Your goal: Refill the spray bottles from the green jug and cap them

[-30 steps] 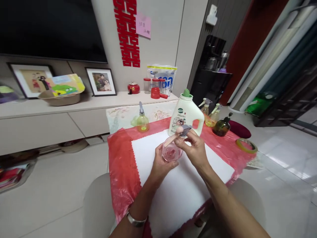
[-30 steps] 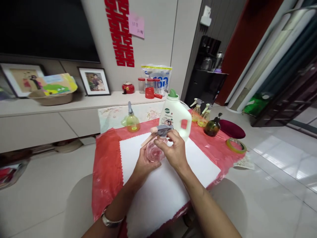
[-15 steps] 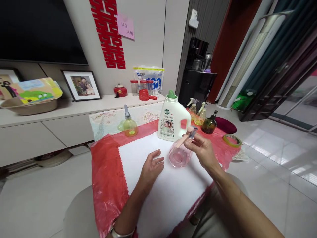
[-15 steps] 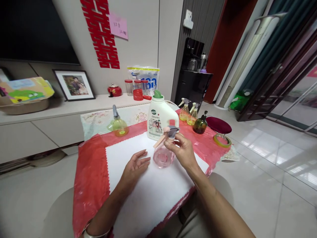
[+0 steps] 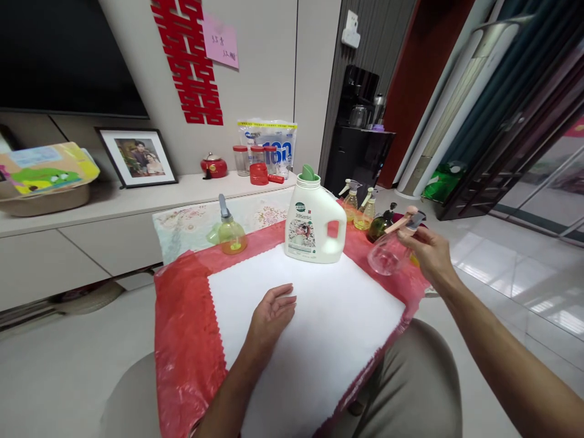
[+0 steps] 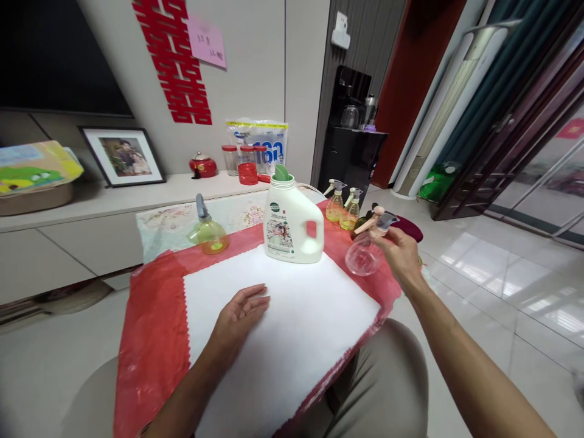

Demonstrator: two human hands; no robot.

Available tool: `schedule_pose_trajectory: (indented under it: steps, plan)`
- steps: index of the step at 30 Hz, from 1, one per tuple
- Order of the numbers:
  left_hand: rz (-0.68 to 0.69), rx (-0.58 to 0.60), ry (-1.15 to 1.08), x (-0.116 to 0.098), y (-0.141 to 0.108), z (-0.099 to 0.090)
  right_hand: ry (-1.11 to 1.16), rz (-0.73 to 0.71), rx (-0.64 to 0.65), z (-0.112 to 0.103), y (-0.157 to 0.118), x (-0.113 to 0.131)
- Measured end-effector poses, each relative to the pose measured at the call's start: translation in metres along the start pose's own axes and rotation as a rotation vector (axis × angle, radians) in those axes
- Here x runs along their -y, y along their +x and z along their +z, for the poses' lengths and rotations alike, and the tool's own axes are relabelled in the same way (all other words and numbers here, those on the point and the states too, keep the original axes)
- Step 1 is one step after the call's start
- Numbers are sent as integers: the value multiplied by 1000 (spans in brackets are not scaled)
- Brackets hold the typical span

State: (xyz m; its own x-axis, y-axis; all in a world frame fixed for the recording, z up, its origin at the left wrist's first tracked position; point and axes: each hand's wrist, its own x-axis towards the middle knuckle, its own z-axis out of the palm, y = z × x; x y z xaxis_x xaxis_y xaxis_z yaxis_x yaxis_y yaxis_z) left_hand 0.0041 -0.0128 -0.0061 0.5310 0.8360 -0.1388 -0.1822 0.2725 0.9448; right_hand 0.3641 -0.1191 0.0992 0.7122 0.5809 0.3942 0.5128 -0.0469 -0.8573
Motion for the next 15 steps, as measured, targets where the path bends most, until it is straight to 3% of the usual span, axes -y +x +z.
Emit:
schedule_pose_trajectory:
  steps: [7,15]
  plan:
    - [-20,-24,38,-3,-1,0,-42,170,-128,-21,40,-19]
    - [-86,3,329,-10,-6,0,-209,245,-83,-19,52,-50]
